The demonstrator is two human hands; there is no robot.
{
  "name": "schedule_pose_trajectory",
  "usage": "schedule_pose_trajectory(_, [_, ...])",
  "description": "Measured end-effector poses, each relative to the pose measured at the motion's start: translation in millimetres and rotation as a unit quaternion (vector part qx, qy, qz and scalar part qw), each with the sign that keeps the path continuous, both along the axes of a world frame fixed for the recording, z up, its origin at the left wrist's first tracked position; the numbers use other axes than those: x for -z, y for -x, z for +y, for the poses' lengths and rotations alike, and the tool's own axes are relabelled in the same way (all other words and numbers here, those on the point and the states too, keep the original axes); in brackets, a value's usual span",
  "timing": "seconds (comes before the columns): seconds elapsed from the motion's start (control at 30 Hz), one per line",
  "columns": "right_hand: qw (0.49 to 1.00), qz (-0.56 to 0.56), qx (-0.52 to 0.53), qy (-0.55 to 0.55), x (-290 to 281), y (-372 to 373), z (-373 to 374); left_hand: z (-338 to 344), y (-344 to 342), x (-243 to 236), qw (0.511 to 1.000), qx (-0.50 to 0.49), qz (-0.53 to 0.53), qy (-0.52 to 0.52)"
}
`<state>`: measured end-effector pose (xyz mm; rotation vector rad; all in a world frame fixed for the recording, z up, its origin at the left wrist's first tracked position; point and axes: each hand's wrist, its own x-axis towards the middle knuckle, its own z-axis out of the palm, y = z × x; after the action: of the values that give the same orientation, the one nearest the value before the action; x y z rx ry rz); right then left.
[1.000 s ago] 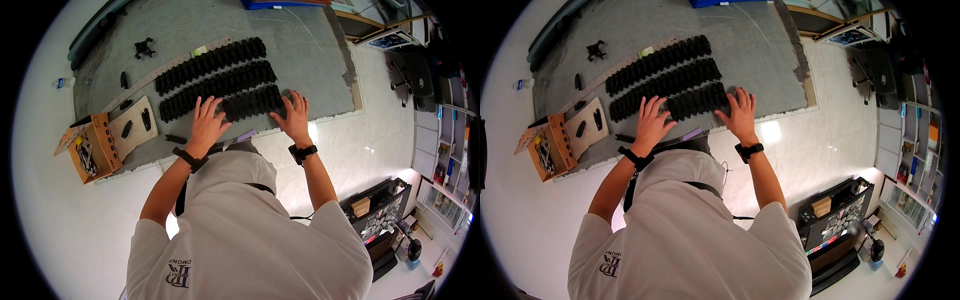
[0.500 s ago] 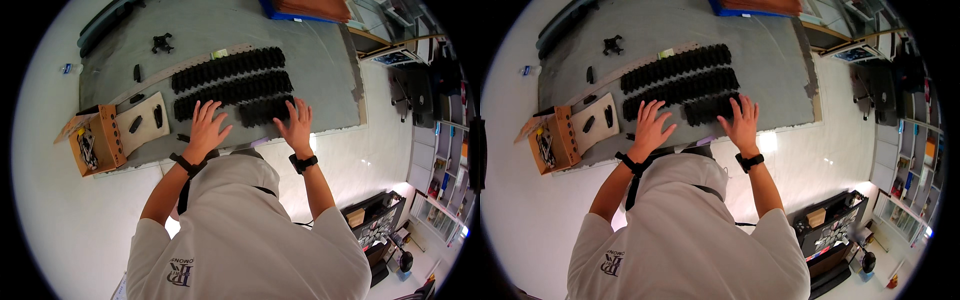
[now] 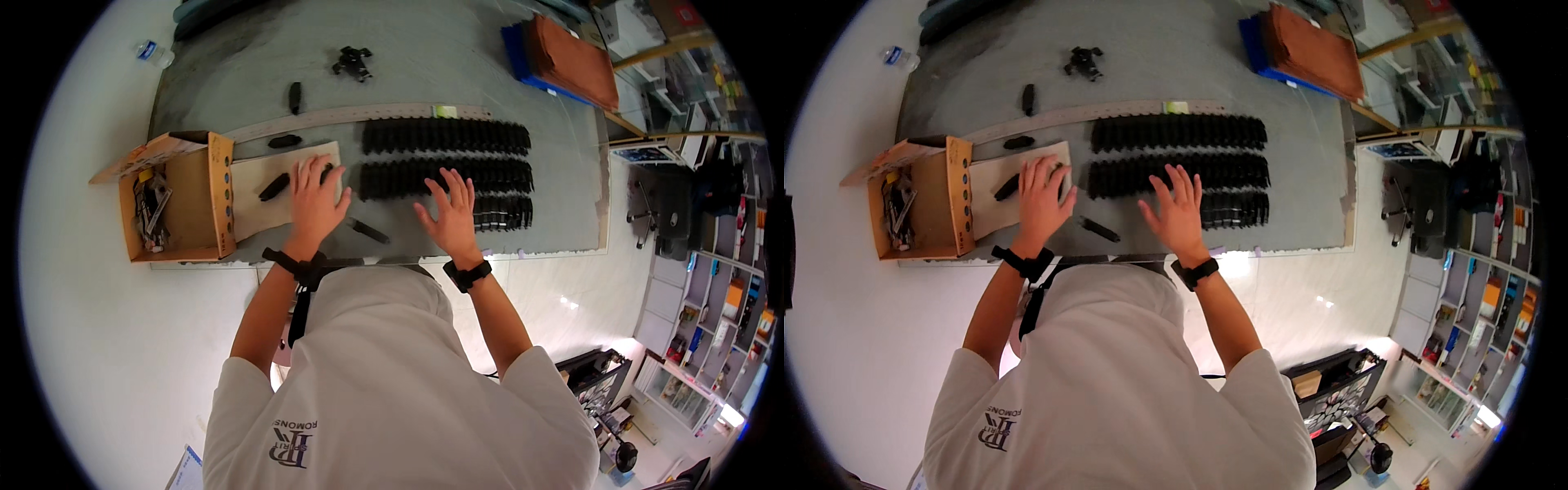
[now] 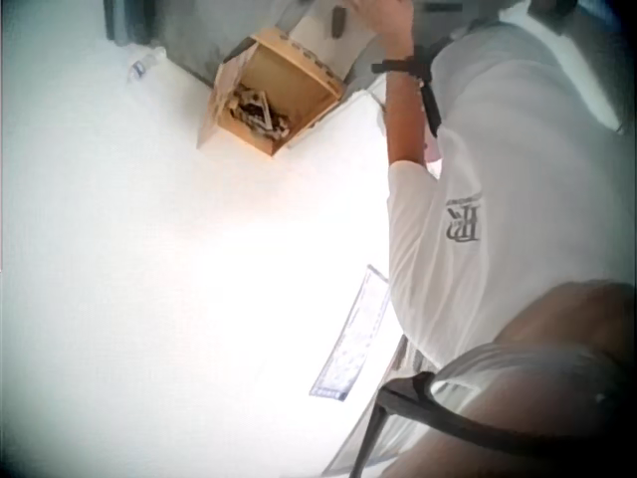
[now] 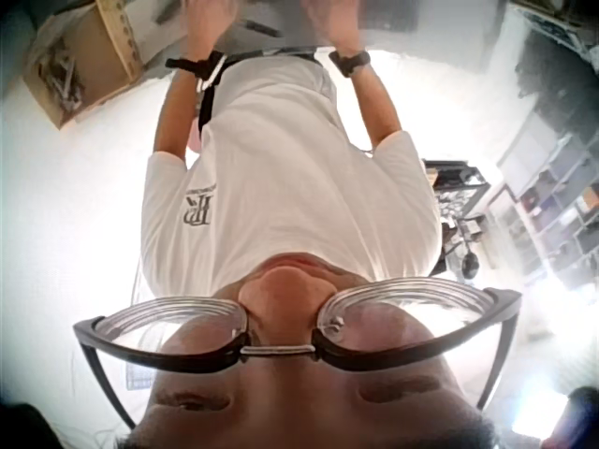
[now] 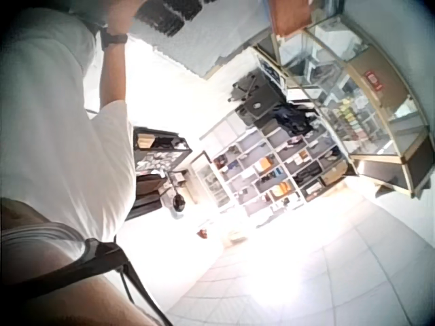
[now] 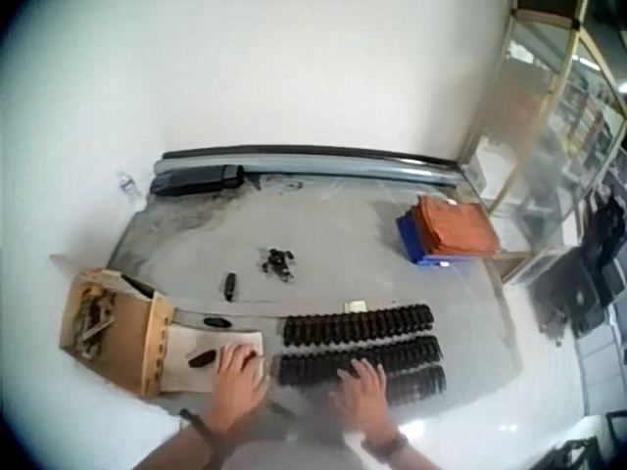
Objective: The person picks up black plastic components from a box and a tray by hand and arranges them into neat rows on a workbench.
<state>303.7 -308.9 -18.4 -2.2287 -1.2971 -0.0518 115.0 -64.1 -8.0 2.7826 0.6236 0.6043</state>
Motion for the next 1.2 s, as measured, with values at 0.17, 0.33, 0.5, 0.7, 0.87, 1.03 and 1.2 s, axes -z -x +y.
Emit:
schedule_pose_trajectory(0.17, [1.000,0.003,-0.020,0.016,-0.2,42.9,48.0,90.8,25.9,13.8,0.996,-0.085,0.021,-0.024])
schedule_pose_trajectory(0.33, [0.999,0.010,-0.026,0.025,-4.4,85.4,73.2,154.9,31.8,47.0,0.989,-0.124,0.070,-0.030])
schedule_pose_trajectory(0.5, [0.999,0.016,-0.002,0.047,-5.9,115.7,67.3,176.3,28.1,46.4,0.990,-0.086,0.109,0.007])
schedule_pose_trajectory(0.7, [0.997,0.018,0.045,0.053,-12.4,134.1,48.2,142.4,29.5,1.5,0.998,0.054,0.013,0.042])
schedule_pose_trajectory(0.87, [0.999,0.000,0.043,0.026,-28.6,133.0,47.0,60.1,33.7,-34.8,0.969,0.219,0.033,0.106])
schedule_pose_trajectory(1.03, [0.999,-0.042,-0.011,0.014,-32.7,129.4,36.8,10.2,32.6,-31.5,0.932,0.334,0.020,0.141])
schedule_pose_trajectory(1.2, [0.999,-0.047,0.001,-0.006,-28.0,121.8,10.6,-16.7,19.0,-32.5,0.928,0.345,0.003,0.143])
